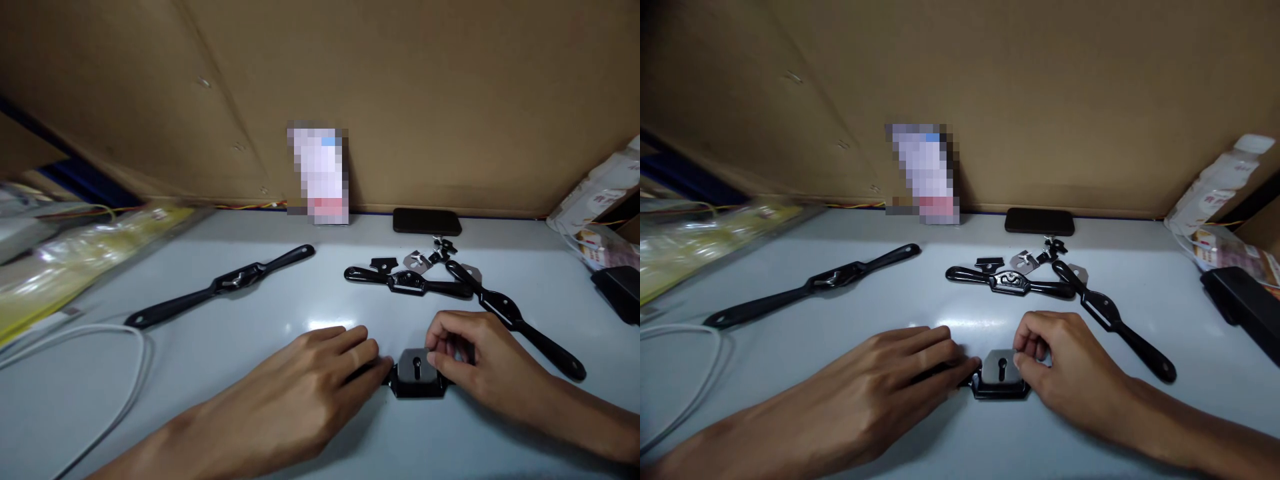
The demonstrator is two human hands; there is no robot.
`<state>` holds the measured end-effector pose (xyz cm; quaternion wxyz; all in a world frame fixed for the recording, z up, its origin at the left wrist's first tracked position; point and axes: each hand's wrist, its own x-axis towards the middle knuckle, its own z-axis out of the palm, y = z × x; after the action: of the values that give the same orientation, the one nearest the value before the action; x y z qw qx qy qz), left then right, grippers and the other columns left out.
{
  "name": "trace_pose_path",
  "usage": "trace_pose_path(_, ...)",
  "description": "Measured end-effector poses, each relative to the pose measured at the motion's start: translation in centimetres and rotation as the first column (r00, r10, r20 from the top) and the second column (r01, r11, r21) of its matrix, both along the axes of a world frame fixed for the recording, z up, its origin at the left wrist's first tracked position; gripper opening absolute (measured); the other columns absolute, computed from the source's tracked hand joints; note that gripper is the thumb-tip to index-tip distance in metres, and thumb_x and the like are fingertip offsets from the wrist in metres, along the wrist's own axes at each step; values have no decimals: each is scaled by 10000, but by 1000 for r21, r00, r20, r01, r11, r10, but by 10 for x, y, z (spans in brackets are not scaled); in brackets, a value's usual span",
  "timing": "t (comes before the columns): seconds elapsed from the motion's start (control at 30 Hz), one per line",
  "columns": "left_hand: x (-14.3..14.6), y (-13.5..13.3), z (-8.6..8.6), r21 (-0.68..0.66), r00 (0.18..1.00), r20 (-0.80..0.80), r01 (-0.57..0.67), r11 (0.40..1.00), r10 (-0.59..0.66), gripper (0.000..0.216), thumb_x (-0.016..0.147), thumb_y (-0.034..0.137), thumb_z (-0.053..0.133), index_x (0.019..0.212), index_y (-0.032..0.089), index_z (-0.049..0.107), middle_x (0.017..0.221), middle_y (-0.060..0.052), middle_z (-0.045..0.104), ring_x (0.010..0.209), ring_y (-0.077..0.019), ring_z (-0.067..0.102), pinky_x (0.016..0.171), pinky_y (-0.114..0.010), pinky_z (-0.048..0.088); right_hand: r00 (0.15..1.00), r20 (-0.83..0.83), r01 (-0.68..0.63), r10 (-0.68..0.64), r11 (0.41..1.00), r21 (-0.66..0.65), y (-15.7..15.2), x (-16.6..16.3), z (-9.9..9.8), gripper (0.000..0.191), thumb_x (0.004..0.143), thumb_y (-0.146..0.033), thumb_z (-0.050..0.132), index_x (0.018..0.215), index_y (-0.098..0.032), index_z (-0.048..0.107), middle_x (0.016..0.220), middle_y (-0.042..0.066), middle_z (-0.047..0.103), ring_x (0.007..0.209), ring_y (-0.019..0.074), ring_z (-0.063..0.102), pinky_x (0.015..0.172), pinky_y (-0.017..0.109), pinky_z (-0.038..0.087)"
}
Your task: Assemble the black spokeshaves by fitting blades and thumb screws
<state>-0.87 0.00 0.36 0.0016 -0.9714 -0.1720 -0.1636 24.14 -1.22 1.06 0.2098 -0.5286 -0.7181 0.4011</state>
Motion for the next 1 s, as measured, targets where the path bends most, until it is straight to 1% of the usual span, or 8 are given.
trace_pose_path(0.27, 2, 2, 2, -67, 1000, -16, 0, 998, -2, 260, 1014, 121, 423, 1146, 123, 648, 857, -69, 628, 769, -215, 585, 643, -334, 532, 999, 28, -48, 45, 993, 104, 0, 5, 5, 107, 892, -196, 575, 802, -214, 632, 671, -26, 609, 592, 123, 515, 560, 264, 402)
trace_pose_path(0.33, 2, 1, 2, -59, 1000, -20, -4, 998, 3, 247, 1028, 156, 432, 1155, 121, 641, 875, -75, 633, 784, -225, 591, 651, -345, 539, 999, 35, -25, 19, 980, 196, 4, 10, 9, 159, 925, -231, 563, 779, -223, 626, 671, -21, 616, 598, 131, 526, 564, 275, 405)
trace_pose_path(0.4, 1, 1, 2, -52, 1000, -20, -10, 999, 9, 244, 1031, 169, 442, 1180, 122, 629, 890, -78, 639, 798, -225, 598, 673, -346, 546, 997, 57, 29, -52, 939, 343, 9, 16, 12, 183, 947, -242, 561, 775, -229, 621, 700, -8, 635, 629, 145, 551, 587, 287, 418)
trace_pose_path(0.47, 1, 1, 2, -59, 1000, -20, -23, 998, 22, 258, 1025, 167, 452, 1226, 126, 609, 896, -72, 642, 794, -216, 600, 689, -340, 549, 989, 83, 68, -125, 866, 496, 17, 23, 13, 164, 964, -233, 553, 823, -232, 638, 762, 14, 662, 693, 167, 589, 638, 305, 447)
trace_pose_path(0.6, 2, -1, 0, -79, 998, -46, -54, 995, 51, 411, 998, 175, 486, 1404, 112, 491, 980, -85, 646, 855, -237, 616, 726, -370, 564, 965, 217, -43, -145, 729, 683, 30, 35, 7, 180, 986, -191, 514, 1004, -208, 693, 940, 76, 700, 903, 242, 620, 807, 386, 487)
trace_pose_path(0.73, 3, -3, -2, -78, 994, -72, -86, 993, 80, 464, 994, 189, 495, 1449, 111, 440, 1025, -96, 640, 910, -252, 613, 771, -392, 565, 916, 365, -160, -165, 685, 711, 37, 42, -2, 258, 1000, -201, 511, 1175, -166, 697, 1061, 122, 705, 995, 290, 580, 882, 464, 486)
trace_pose_path(0.9, 4, -4, -3, -69, 996, -61, -73, 995, 69, 446, 990, 183, 508, 1427, 103, 463, 989, -89, 637, 879, -243, 597, 735, -367, 543, 859, 511, -354, -9, 712, 607, 34, 38, -10, 317, 1020, -169, 479, 1265, -154, 679, 1159, 129, 715, 1017, 297, 553, 872, 484, 500)
trace_pose_path(1.0, 4, -3, -2, -79, 995, -75, -68, 995, 62, 448, 987, 170, 502, 1429, 111, 465, 975, -82, 632, 851, -237, 591, 710, -361, 534, 852, 520, -394, 60, 728, 561, 26, 32, -11, 346, 1009, -123, 452, 1255, -179, 689, 1118, 113, 718, 988, 279, 558, 872, 474, 507)
